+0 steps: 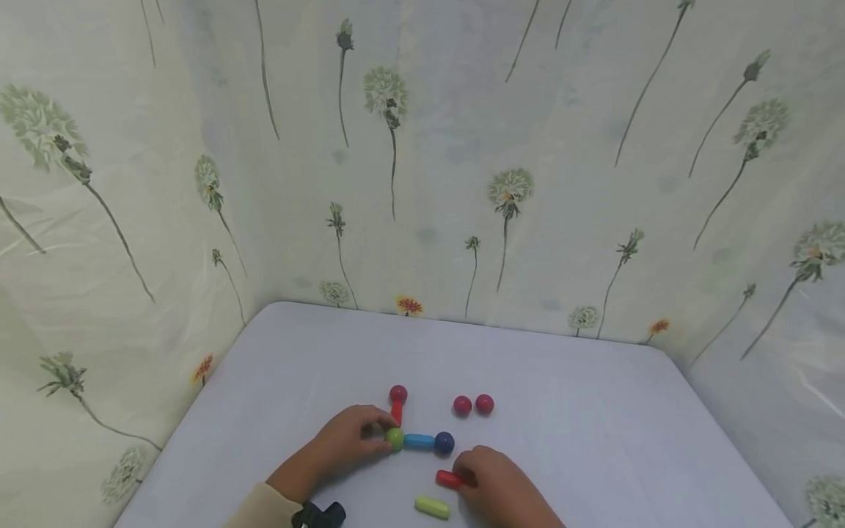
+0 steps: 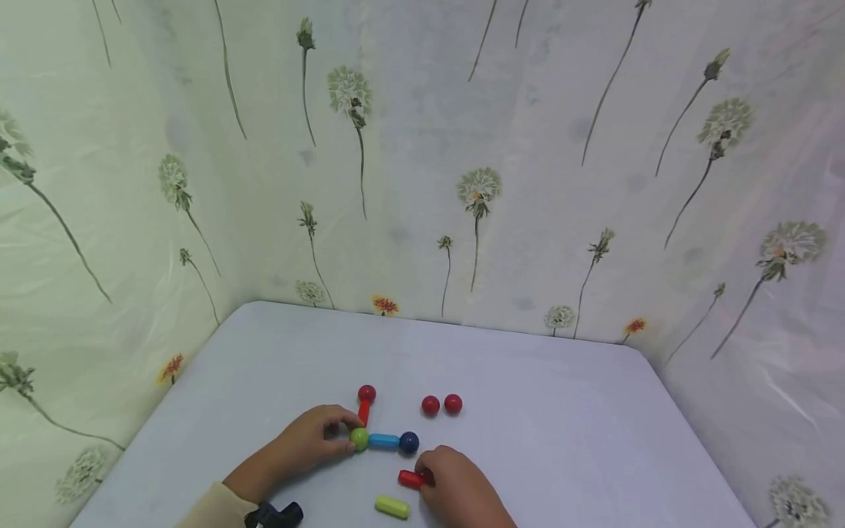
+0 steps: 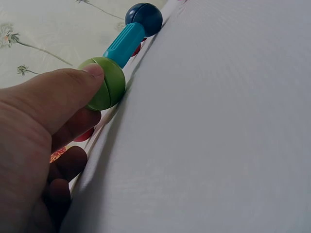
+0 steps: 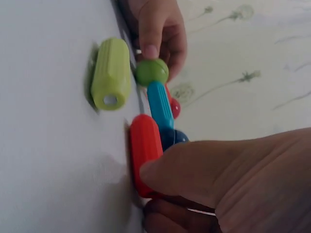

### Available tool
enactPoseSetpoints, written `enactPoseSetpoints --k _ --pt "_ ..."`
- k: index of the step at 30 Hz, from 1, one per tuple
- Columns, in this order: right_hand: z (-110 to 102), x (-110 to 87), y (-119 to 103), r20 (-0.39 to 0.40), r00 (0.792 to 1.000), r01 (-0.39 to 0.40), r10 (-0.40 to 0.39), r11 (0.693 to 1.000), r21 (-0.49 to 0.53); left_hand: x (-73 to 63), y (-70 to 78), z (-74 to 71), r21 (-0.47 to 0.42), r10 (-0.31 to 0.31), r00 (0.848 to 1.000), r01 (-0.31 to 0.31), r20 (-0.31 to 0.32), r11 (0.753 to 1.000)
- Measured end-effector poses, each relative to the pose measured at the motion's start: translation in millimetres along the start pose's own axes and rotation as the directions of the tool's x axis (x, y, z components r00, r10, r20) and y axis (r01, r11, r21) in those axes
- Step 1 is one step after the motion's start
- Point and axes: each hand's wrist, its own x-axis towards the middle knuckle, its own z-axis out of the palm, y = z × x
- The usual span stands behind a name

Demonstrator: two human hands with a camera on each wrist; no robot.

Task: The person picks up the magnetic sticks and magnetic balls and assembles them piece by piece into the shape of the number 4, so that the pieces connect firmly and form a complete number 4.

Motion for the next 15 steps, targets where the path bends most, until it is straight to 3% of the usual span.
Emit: enactPoseSetpoints --k 3,8,11,15 --pt "-3.0 -2.0 3.9 -0.067 0.992 -0.107 0.105 0.994 -0.032 0.8 0.3 -1.1 0.005 -0.005 1.0 0.005 0.002 1.0" --pt "-6.3 -1.6 8.0 -0.185 0.947 -0.274 0.263 0.961 -0.035 1.8 0.9 -1.4 0.007 -0.008 1.0 0.008 0.002 1.0" --pt "-7.5 1.5 9.2 -0.233 0.925 -0.314 0.3 0.949 -0.021 1.4 2.1 -1.0 0.004 -0.016 1.0 0.016 0.001 1.0" --pt "-8.0 7.1 8.6 -0.251 0.912 -0.337 0.326 0.941 -0.004 -0.1 3.5 -1.2 0.0 -0.028 1.0 0.028 0.008 1.0"
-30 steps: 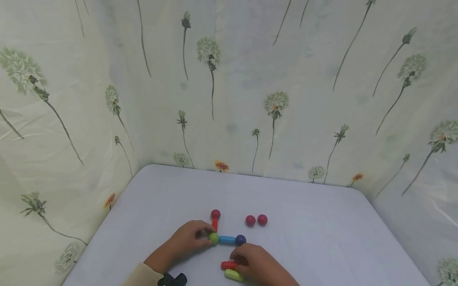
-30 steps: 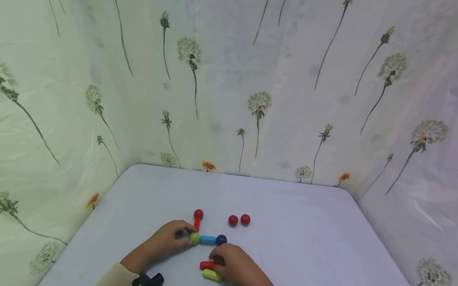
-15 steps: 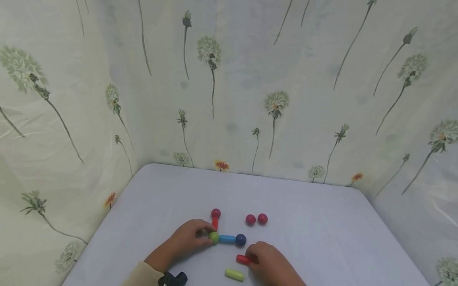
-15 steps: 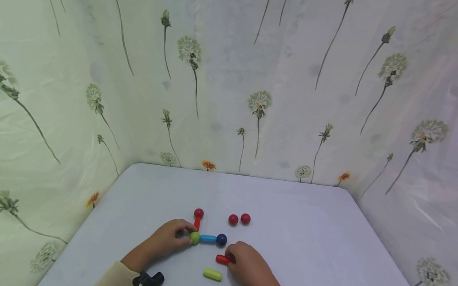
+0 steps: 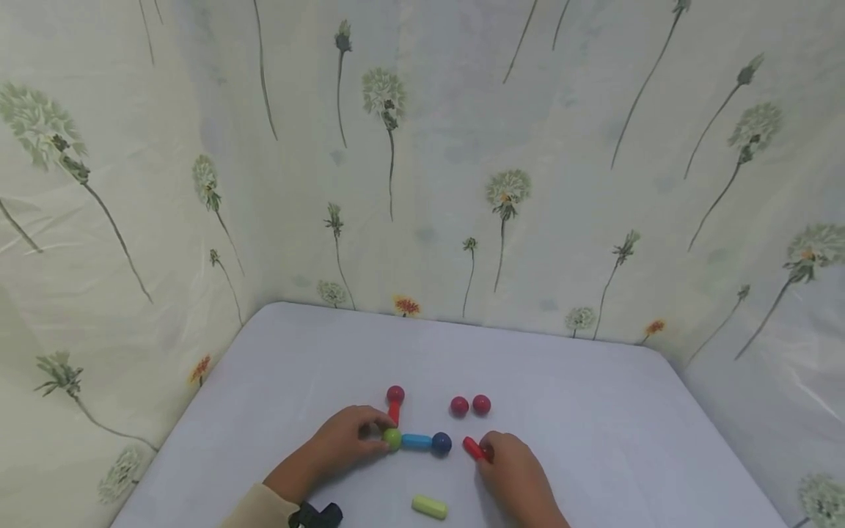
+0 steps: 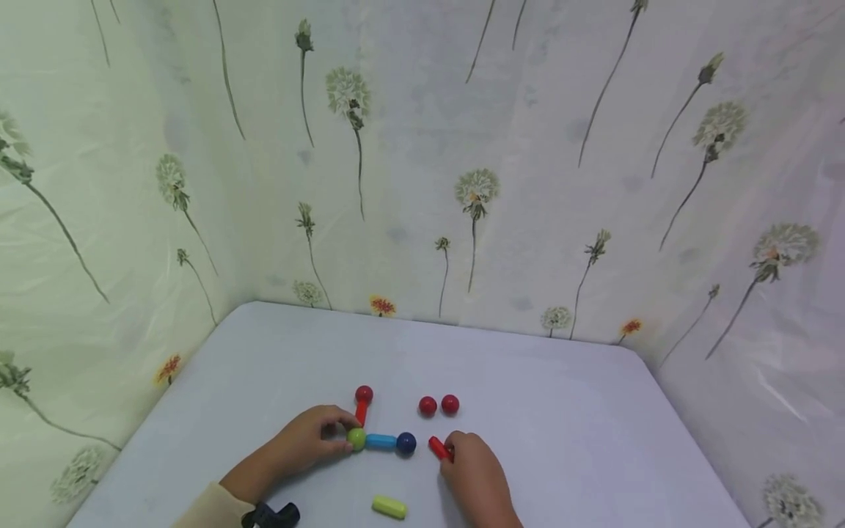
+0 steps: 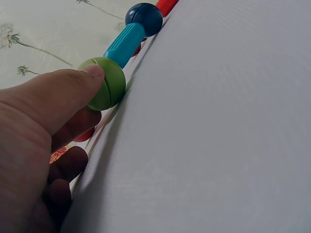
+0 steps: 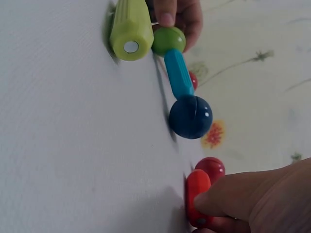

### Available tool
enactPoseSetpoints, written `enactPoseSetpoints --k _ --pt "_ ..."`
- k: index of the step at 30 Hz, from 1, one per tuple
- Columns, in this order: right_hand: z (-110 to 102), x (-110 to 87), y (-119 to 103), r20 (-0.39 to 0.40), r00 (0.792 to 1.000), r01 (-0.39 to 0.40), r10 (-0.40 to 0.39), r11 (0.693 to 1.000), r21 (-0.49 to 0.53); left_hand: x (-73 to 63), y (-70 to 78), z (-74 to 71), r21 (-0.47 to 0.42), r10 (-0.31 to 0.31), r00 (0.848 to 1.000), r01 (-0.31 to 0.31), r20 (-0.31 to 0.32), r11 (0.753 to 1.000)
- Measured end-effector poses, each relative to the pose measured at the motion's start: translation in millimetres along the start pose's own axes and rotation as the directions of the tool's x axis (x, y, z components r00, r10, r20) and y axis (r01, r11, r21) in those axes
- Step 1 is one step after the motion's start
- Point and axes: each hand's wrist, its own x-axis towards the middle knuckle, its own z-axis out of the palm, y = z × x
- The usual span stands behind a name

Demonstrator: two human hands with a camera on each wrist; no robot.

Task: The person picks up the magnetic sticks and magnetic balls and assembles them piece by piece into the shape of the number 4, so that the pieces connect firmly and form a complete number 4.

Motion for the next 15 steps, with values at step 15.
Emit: enactPoseSetpoints --k 15 --pt "5 14.0 -7 -0.041 0.997 -0.059 0.063 0.993 0.103 -3.6 2.6 -2.2 -0.028 -0.003 0.999 0.004 0.036 1.0"
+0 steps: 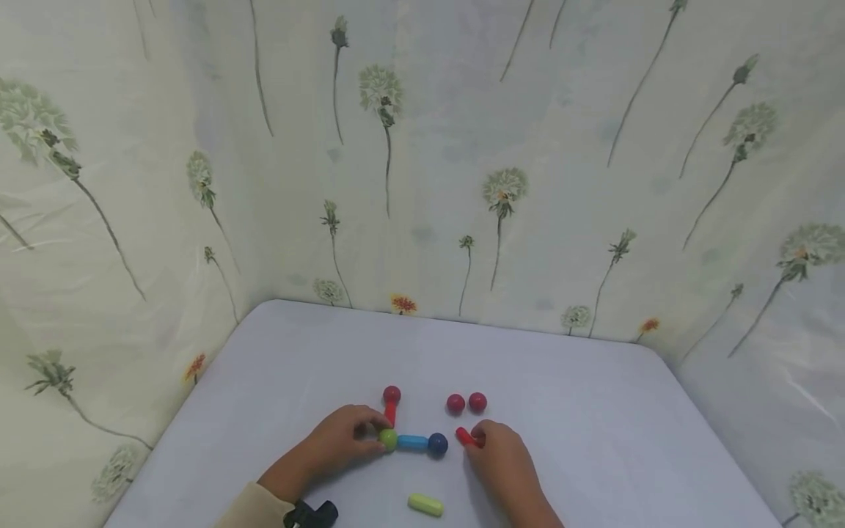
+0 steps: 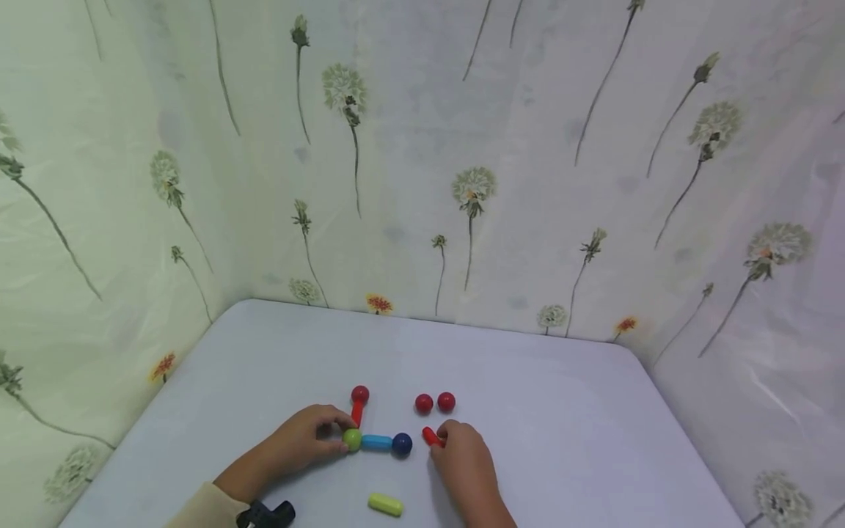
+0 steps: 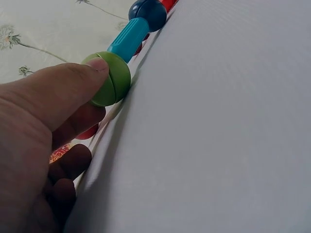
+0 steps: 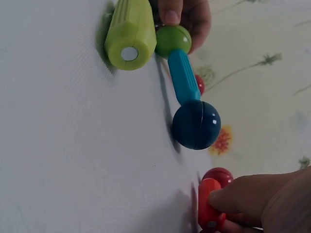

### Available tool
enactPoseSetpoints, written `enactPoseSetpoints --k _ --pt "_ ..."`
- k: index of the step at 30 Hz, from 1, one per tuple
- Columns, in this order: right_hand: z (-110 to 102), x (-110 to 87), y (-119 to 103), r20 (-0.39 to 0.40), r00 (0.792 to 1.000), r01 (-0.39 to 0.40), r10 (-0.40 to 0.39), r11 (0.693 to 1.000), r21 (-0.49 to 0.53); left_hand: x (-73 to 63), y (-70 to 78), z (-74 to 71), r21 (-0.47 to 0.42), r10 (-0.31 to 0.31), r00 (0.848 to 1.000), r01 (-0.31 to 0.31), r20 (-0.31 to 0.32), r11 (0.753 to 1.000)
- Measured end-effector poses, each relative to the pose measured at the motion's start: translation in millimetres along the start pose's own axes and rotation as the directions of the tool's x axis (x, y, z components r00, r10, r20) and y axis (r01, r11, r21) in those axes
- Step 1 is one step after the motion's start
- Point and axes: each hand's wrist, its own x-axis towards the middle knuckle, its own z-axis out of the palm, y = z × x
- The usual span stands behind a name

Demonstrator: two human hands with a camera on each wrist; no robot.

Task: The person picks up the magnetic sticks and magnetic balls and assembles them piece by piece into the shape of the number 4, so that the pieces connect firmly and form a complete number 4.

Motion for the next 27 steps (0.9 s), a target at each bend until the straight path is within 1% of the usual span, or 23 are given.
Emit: enactPoseSetpoints --k 3,6,12,15,17,21,23,27 --pt "0 0.7 0 -0.018 1.0 -0.006 0.008 0.997 0.082 -0.1 -0.1 0.5 0.003 0.006 1.0 -0.006 0.002 1.0" --pt "-2 -0.9 -4 -0.025 0.999 -0.021 0.025 0.987 0.157 -0.2 -0.6 1.1 0.004 0.011 1.0 -0.011 0.001 1.0" --pt "-6 -5.4 -19 -0.057 0.998 -0.026 0.04 0.972 0.232 -1.2 -0.9 1.6 -0.006 -0.003 1.0 0.003 -0.001 1.0" --pt "-4 -6.8 -24 -0.076 0.995 -0.038 0.061 0.96 0.278 -0.3 -0.6 1.8 -0.004 -0.01 1.0 0.01 0.006 1.0" --pt "-1 -6.9 -29 -0.086 0.994 -0.045 0.074 0.953 0.3 0.2 -0.7 2.2 -0.001 -0.009 1.0 0.009 0.011 1.0" --pt "10 -6.2 -37 -0.106 0.991 -0.044 0.08 0.951 0.307 0.0 -1.0 2.9 0.004 -0.002 1.0 0.002 0.022 1.0" --pt "14 -6.5 -41 -0.125 0.99 -0.025 0.067 0.949 0.313 -0.3 -1.3 3.6 -0.002 0.005 1.0 -0.005 0.024 1.0" --pt "19 -7.1 -46 -0.171 0.985 0.034 0.023 0.945 0.326 -0.1 -2.1 5.1 -0.009 0.024 1.0 -0.024 0.007 1.0"
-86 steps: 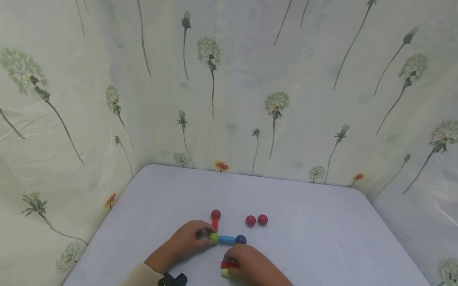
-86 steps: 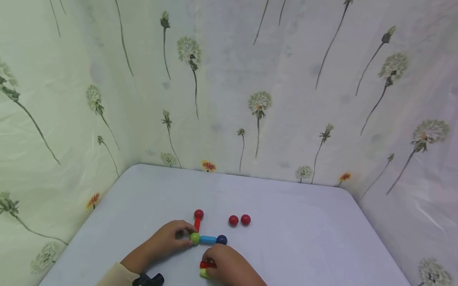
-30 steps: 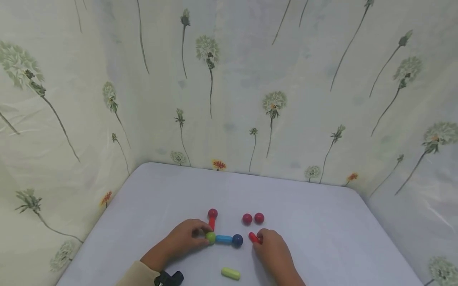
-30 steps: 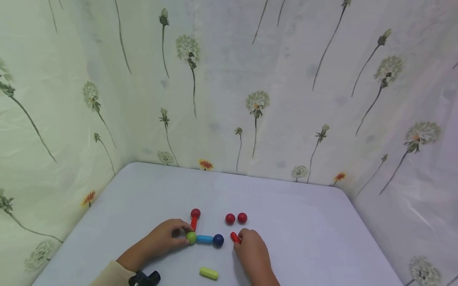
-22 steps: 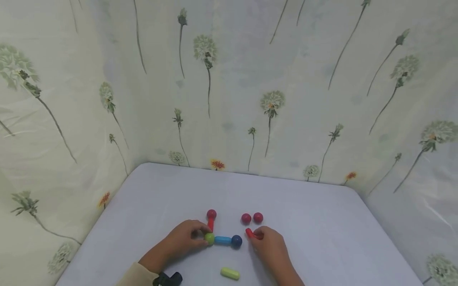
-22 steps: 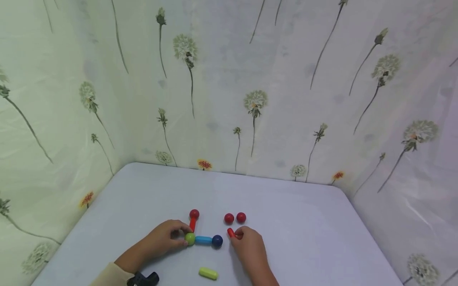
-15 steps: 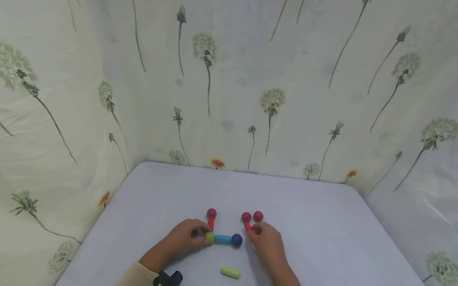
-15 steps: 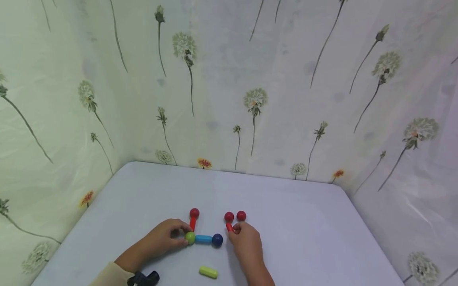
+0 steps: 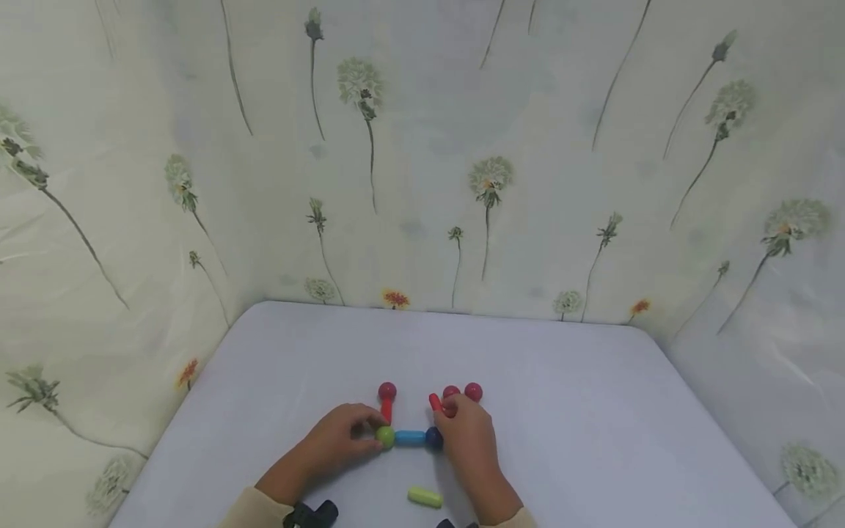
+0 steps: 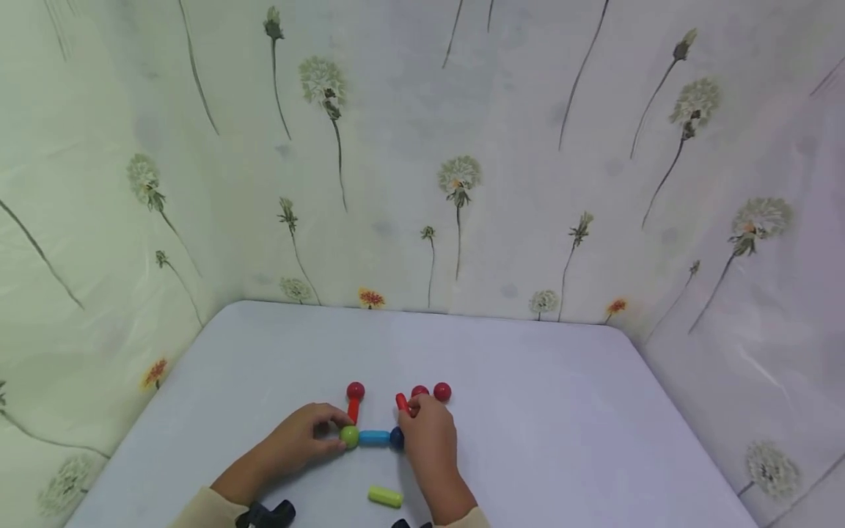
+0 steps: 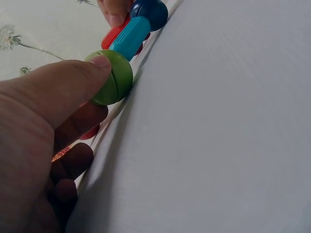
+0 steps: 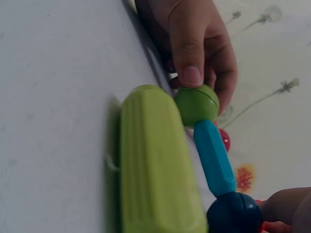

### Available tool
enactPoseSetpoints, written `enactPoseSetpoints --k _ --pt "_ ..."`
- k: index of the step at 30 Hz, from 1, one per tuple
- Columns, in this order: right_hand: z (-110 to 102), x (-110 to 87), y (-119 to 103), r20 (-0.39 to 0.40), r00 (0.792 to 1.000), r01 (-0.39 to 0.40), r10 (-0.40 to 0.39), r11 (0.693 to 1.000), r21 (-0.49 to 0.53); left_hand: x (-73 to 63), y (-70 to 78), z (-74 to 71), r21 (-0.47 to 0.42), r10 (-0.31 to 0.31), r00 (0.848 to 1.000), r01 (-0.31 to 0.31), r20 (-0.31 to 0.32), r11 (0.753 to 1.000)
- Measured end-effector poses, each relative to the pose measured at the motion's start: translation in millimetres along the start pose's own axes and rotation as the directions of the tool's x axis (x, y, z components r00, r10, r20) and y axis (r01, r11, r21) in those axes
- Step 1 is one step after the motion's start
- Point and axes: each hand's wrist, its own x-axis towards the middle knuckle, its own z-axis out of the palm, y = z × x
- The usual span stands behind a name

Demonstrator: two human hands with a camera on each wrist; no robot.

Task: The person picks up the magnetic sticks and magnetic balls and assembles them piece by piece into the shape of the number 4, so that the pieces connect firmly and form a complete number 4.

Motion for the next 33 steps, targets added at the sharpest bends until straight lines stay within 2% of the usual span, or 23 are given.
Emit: enactPoseSetpoints --k 4,10,14,21,33 --pt "6 1.4 0 0.006 1.0 0.014 -0.014 1.0 0.003 -0.9 -1.0 -0.6 -0.01 0.001 1.0 -0.002 -0.021 1.0" --pt "12 2.3 5 0.005 1.0 -0.026 0.026 0.999 0.039 -1.1 -1.3 0.5 -0.033 0.015 1.0 -0.015 -0.006 0.999" --pt "14 2.4 8 0.003 0.999 -0.045 0.045 0.996 0.079 -0.8 -0.5 0.8 -0.02 0.01 1.0 -0.01 0.0 1.0" --pt "18 3.8 8 0.008 0.999 -0.053 0.053 0.994 0.09 0.6 -0.1 -1.4 -0.002 0.011 1.0 -0.011 -0.012 1.0" --pt "11 4.1 9 0.043 0.998 -0.045 0.042 0.995 0.09 1.8 0.8 -2.3 0.002 0.026 1.0 -0.026 -0.016 1.0"
